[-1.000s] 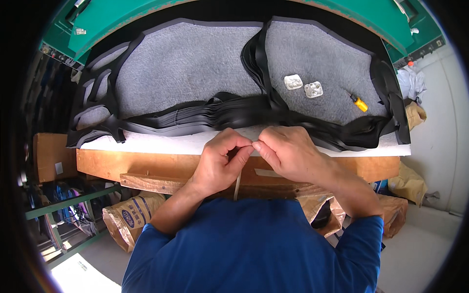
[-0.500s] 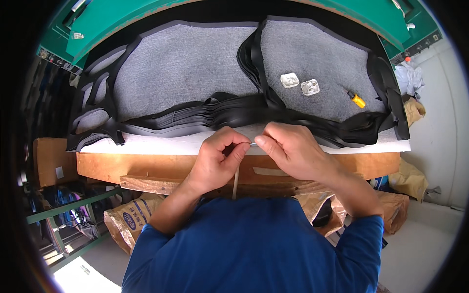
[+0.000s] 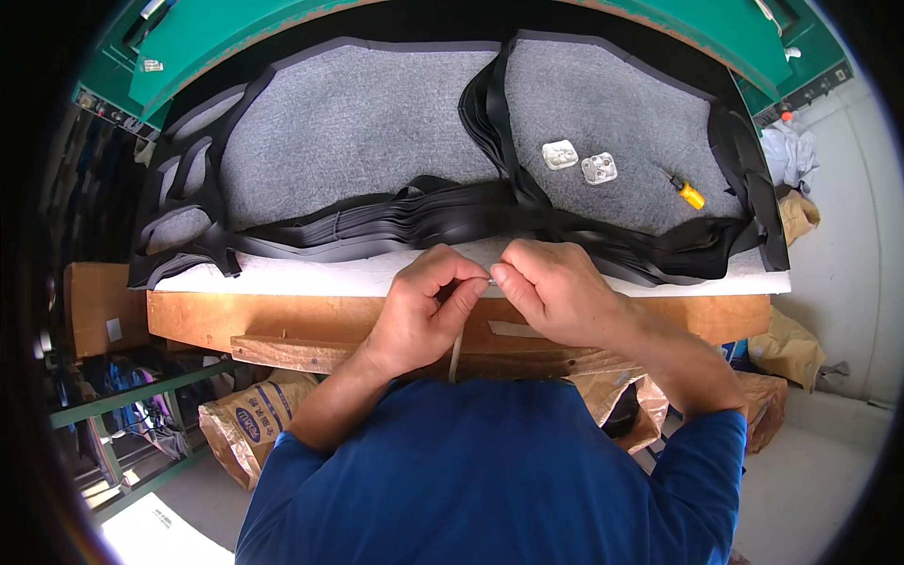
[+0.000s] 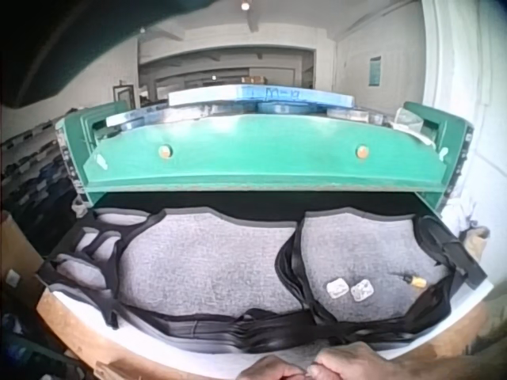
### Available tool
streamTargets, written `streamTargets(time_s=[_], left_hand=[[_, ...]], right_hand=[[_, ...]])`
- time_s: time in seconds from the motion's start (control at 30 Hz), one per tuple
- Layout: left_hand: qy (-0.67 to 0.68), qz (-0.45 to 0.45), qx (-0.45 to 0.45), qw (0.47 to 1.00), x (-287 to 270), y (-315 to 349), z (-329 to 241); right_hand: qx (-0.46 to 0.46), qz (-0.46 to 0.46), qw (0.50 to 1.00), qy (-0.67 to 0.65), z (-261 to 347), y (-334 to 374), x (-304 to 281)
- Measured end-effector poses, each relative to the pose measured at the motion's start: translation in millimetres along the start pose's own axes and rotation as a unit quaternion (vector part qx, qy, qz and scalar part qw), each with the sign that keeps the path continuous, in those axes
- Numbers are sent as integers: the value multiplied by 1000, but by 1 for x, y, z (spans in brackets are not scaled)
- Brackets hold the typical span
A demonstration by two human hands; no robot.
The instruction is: The person is preparing wires and assembling them into an electrical plug using tools.
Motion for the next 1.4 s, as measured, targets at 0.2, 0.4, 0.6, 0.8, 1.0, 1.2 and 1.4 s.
streamTargets(time_s=[0.2,0.4,0.6,0.8,1.0,1.2,1.4], left_hand=[[-31,-45,-40,998,-19,6,23],[121,19,-158,980,-8,8,40],[237,72,-231,941,3,12,50],[284,93,-241,923,6,12,49],[313,59,-187,929,11,11,40],[268,49,-246,930,16,16,48],[223,3,-188,956,13,14,39]], right_hand=[[134,-131,978,-86,-36,17,-36],[196,87,965,-152,-23,32,-9],[-37,-54,998,-8,10,10,-24],[-156,-51,985,43,20,0,-5],[-135,-34,990,7,9,3,1],[-131,-56,990,6,9,5,-2],[-64,-68,995,18,1,11,5]])
Point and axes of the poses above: each hand's wrist, its own y-axis away from the middle knuckle, its own x-axis out of the palm, z = x × y, the point moved 8 cm from there along -y, towards the middle knuckle, and after that the axes turned 7 degrees about -x, right-handed, at the moved point
